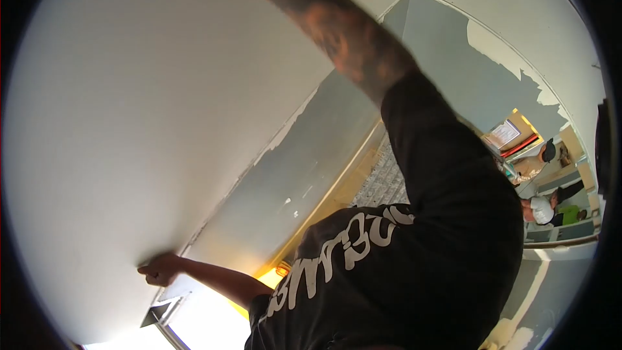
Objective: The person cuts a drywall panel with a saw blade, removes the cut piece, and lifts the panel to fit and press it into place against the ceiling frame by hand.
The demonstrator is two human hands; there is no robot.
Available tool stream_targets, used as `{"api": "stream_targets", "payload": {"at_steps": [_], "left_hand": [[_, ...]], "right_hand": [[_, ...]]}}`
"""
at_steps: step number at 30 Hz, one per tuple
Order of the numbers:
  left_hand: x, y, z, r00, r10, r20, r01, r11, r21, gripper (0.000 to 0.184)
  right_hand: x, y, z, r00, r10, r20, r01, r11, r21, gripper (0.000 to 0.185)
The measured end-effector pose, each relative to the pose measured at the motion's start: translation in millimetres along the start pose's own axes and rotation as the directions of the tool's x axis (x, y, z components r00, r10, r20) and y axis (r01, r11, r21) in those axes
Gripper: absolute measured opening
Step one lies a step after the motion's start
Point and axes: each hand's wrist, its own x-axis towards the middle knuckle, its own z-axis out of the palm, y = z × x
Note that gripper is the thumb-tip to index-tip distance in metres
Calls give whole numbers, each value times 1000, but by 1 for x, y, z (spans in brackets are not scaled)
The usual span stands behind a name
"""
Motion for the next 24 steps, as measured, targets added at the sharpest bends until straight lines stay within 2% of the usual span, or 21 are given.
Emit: {"api": "stream_targets", "payload": {"at_steps": [1,2,4,5,6,8,10,11,14,16,21,22,24], "left_hand": [[-2,6,-1,1000,-18,10,18,1000,-9,54],[2,0,-1,1000,-8,12,7,993,121,52],[0,17,-1,982,-186,30,185,983,19,50],[0,12,-1,979,-200,48,195,977,83,51],[4,5,-2,976,-208,66,197,969,148,53],[4,12,-4,979,-186,77,172,971,168,53],[4,24,-4,986,-140,94,117,970,213,54],[6,22,-4,982,-105,158,76,981,176,53],[0,24,0,948,-46,315,31,998,53,51],[6,29,7,912,64,405,-54,998,-35,49],[7,37,22,882,235,408,-117,948,-295,47],[-7,58,23,875,268,402,-129,931,-340,47],[-64,149,28,872,316,374,-147,897,-417,47]], "right_hand": [[-41,-10,-21,960,146,240,-166,984,65,78],[-90,-25,-43,841,262,473,-342,936,90,91],[-187,-64,-86,772,437,461,-453,888,-83,81],[-234,-81,-105,679,541,497,-562,818,-122,81],[-274,-91,-112,677,600,427,-627,773,-93,84],[-295,-93,-111,576,738,351,-741,653,-155,90],[-287,-97,-104,431,849,306,-845,498,-194,91],[-283,-98,-105,386,856,344,-864,466,-189,93],[-292,-92,-104,434,827,358,-823,525,-215,94],[-290,-92,-109,411,823,392,-825,519,-225,93],[-285,-89,-109,426,808,408,-824,532,-193,90],[-285,-91,-110,420,815,399,-835,520,-182,89],[-284,-89,-109,427,814,393,-845,514,-147,89]]}}
